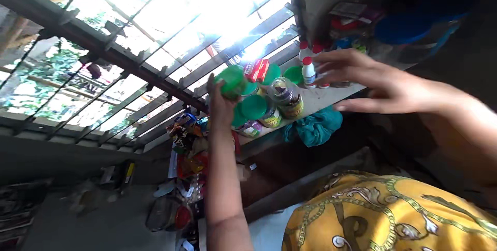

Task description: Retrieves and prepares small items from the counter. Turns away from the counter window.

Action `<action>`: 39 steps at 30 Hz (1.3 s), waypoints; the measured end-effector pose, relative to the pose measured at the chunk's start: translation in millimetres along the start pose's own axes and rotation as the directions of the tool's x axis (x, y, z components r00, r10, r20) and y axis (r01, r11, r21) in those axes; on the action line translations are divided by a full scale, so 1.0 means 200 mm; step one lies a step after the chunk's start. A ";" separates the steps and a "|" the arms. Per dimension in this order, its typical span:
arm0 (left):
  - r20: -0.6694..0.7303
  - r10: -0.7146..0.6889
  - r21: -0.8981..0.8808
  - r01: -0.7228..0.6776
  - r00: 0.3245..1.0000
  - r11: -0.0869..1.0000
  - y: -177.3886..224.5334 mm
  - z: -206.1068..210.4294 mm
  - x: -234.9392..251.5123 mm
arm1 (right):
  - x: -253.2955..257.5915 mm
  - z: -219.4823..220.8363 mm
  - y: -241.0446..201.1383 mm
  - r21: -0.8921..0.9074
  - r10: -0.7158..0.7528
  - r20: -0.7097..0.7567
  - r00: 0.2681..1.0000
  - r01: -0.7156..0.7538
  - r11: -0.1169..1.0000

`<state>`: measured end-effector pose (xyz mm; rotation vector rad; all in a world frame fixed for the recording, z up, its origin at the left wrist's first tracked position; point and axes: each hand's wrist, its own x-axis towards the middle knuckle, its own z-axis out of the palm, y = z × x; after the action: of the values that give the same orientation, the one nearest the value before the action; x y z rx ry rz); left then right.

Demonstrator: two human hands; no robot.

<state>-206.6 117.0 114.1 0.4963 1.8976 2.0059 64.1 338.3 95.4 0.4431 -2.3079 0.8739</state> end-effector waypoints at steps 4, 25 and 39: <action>-0.228 0.036 0.120 -0.009 0.973 0.993 0.03 -0.14 0.43 | -0.36 -0.15 0.01 -0.068 0.103 -0.111 0.988 -0.111 0.992; -0.354 0.279 0.625 0.004 0.893 0.781 -0.15 -0.18 0.97 | -0.69 -0.28 -0.10 -0.066 0.613 -0.074 0.787 -0.617 0.784; -0.223 0.612 0.663 -0.342 0.758 0.666 -0.25 -0.32 0.27 | -0.28 -0.19 0.08 -0.039 0.370 0.074 0.926 -0.368 0.929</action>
<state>-283.5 88.4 62.7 0.8632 2.9830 1.8803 115.1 379.8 73.1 0.0281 -2.5189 1.0181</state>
